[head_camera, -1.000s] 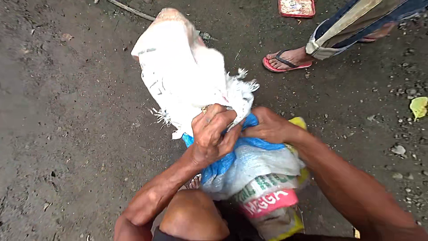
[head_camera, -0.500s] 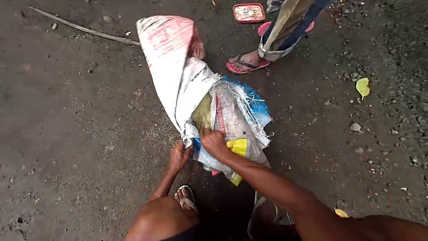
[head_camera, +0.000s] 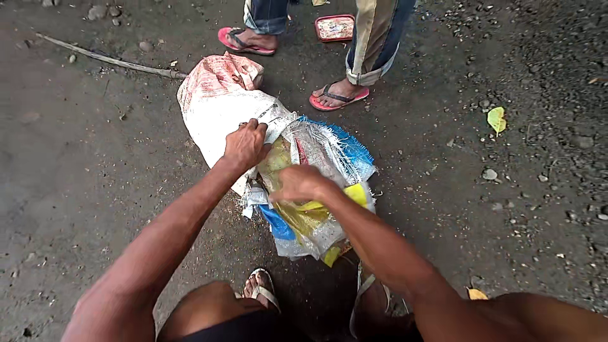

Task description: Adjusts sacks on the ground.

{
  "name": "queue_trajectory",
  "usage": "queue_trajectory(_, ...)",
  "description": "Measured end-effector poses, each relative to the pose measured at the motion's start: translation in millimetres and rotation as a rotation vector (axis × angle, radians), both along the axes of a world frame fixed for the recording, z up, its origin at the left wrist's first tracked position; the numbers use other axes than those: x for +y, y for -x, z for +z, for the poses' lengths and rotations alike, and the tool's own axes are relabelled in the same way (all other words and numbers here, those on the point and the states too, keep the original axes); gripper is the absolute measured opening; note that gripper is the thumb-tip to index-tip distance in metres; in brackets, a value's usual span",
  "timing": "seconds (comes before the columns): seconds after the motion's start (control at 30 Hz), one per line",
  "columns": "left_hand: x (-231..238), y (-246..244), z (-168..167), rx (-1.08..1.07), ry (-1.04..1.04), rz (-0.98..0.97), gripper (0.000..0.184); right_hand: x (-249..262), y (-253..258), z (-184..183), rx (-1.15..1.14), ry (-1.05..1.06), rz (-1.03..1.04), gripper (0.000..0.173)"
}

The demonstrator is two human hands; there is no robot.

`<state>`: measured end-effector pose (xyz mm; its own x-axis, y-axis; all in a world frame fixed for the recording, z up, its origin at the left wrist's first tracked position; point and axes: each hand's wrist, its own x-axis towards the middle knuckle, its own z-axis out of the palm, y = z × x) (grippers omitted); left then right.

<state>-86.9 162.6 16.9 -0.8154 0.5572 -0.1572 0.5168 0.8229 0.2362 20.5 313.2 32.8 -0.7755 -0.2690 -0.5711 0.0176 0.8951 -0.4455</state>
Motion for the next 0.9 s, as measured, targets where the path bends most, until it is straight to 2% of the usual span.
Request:
queue_trajectory(0.03,11,12,5,-0.057,0.091,-0.023,0.045,20,13,8,0.046,0.004,-0.085,0.065)
queue_trajectory(0.1,35,25,12,-0.141,0.233,-0.057,0.044,62,38,-1,0.153,0.018,-0.274,0.071)
queue_trajectory(0.17,57,27,15,-0.163,0.273,-0.054,0.044,90,53,-31,0.167,0.063,-0.461,0.096)
queue_trajectory(0.23,75,20,12,-0.182,0.255,0.021,0.045,89,51,-76,0.141,0.214,-0.602,0.115)
queue_trajectory(0.3,86,11,-1,-0.213,0.191,0.123,0.042,66,36,-103,0.161,0.252,-0.662,0.121)
queue_trajectory(0.37,89,10,-22,-0.246,0.08,0.184,0.037,46,29,-101,0.184,0.173,-0.64,0.114)
queue_trajectory(0.43,90,2,-35,-0.275,0.005,0.127,0.034,32,19,-94,0.205,0.135,-0.592,0.093)
queue_trajectory(0.47,94,-3,-35,-0.275,-0.016,0.08,0.033,28,16,-90,0.206,0.134,-0.568,0.082)
queue_trajectory(0.53,99,-9,-28,-0.218,-0.013,0.049,0.033,24,14,-84,0.192,0.131,-0.517,0.075)
queue_trajectory(0.57,98,-11,-23,-0.156,-0.005,0.059,0.032,23,13,-83,0.183,0.132,-0.488,0.078)
queue_trajectory(0.67,78,-3,-19,0.074,0.055,0.039,0.042,20,14,-84,0.165,0.134,-0.438,0.105)
queue_trajectory(0.73,64,4,-29,0.098,0.123,0.05,0.043,19,13,-81,0.13,0.148,-0.417,0.115)
queue_trajectory(0.83,60,13,-35,0.026,0.185,0.102,0.032,24,12,-63,0.03,0.197,-0.34,0.113)
queue_trajectory(0.9,58,16,-36,-0.023,0.179,0.097,0.028,37,17,-58,0.03,0.31,-0.304,0.096)
